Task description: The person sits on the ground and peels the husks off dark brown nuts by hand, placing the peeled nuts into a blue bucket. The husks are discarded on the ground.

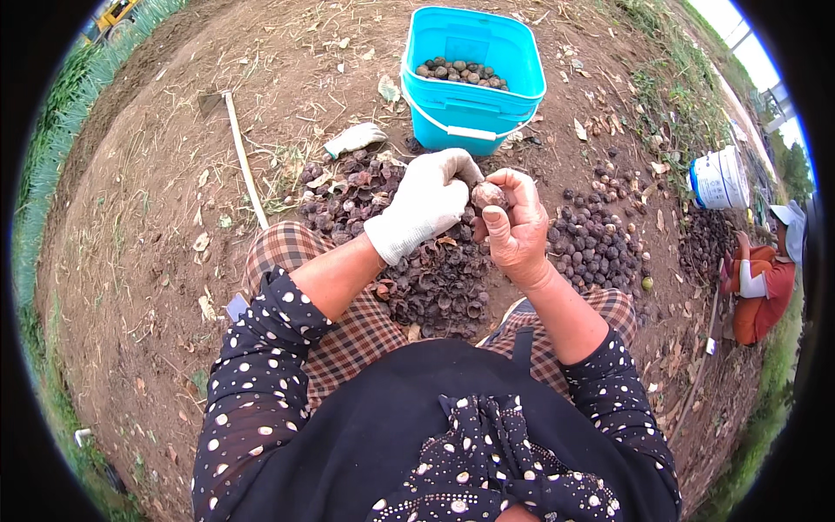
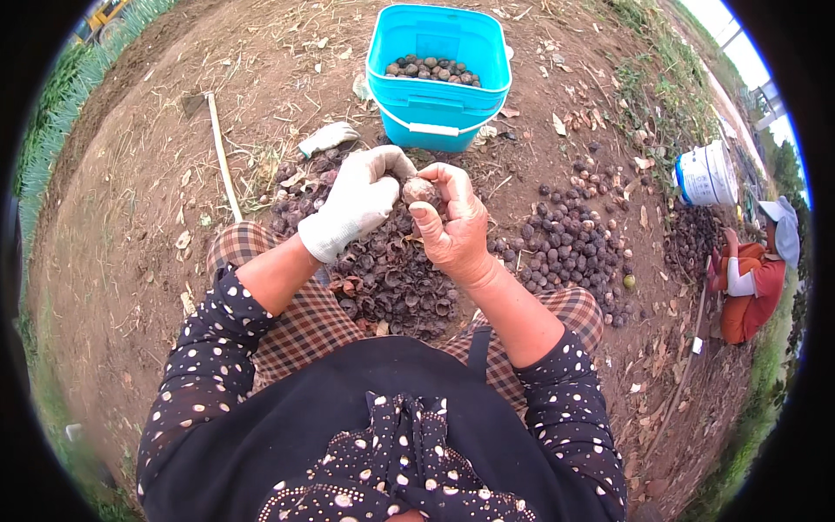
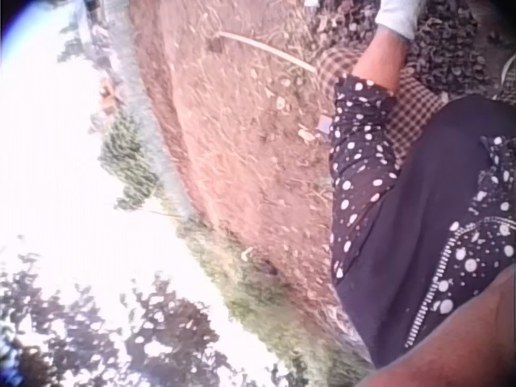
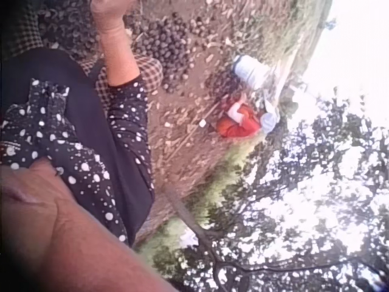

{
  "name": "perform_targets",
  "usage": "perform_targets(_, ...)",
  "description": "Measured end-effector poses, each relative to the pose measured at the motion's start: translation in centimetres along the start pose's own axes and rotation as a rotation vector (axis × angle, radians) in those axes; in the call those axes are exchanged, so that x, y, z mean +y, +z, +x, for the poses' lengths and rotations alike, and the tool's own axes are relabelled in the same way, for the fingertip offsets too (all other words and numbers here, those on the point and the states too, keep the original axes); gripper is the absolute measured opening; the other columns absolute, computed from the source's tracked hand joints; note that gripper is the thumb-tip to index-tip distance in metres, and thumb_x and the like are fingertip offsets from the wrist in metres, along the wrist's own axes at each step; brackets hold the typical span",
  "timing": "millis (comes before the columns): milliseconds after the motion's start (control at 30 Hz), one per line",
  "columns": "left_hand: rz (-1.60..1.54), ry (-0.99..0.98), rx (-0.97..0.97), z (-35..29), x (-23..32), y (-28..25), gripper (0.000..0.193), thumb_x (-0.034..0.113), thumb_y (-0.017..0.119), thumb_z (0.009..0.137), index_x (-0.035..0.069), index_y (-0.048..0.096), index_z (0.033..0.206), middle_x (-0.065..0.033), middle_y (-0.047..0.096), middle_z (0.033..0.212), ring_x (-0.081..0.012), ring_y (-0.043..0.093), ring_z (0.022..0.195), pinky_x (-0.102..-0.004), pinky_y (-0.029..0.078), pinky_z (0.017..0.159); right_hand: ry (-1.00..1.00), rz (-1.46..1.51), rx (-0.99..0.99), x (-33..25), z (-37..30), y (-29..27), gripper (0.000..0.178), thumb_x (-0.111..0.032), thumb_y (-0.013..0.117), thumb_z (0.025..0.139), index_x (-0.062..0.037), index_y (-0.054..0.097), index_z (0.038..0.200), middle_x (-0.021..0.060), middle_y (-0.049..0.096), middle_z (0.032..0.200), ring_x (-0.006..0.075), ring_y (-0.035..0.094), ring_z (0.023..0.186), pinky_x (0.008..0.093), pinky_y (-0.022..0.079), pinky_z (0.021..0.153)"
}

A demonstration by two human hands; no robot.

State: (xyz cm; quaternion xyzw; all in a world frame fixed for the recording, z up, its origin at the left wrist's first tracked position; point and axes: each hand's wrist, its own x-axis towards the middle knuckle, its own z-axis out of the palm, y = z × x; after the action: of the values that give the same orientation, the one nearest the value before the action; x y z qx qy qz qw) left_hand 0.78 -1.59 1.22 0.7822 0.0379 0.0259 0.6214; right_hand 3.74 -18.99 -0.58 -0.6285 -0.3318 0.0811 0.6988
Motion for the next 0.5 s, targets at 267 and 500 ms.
perform_targets(267,-0.259,0.025,-0.227,-0.3,1.1,-1.6,0.028,0.02,0.063,0.096,-0.001,0.063,0.115,-0.0021,0.066,0.098,-0.0069,0.06,0.084,-0.0244,0.05,0.073,0.081,0.284,-0.036,-1.5,1.1,-1.0,0.057,-0.054,0.049,0.104,-0.0006,0.048,0.123,0.0065,0.061,0.083,0.008,0.057,0.056,0.021,0.047,0.054)
perform_targets(500,-0.264,0.044,-0.195,-1.2,3.5,-0.9,0.03,0.022,0.061,0.1,-0.001,0.062,0.119,-0.0005,0.063,0.089,-0.0073,0.06,0.073,-0.0241,0.049,0.063,-0.072,-0.155,0.003,-1.0,1.1,-1.7,0.043,-0.039,0.05,0.107,-0.0019,0.054,0.128,0.0069,0.068,0.1,0.0141,0.067,0.086,0.0269,0.052,0.078)
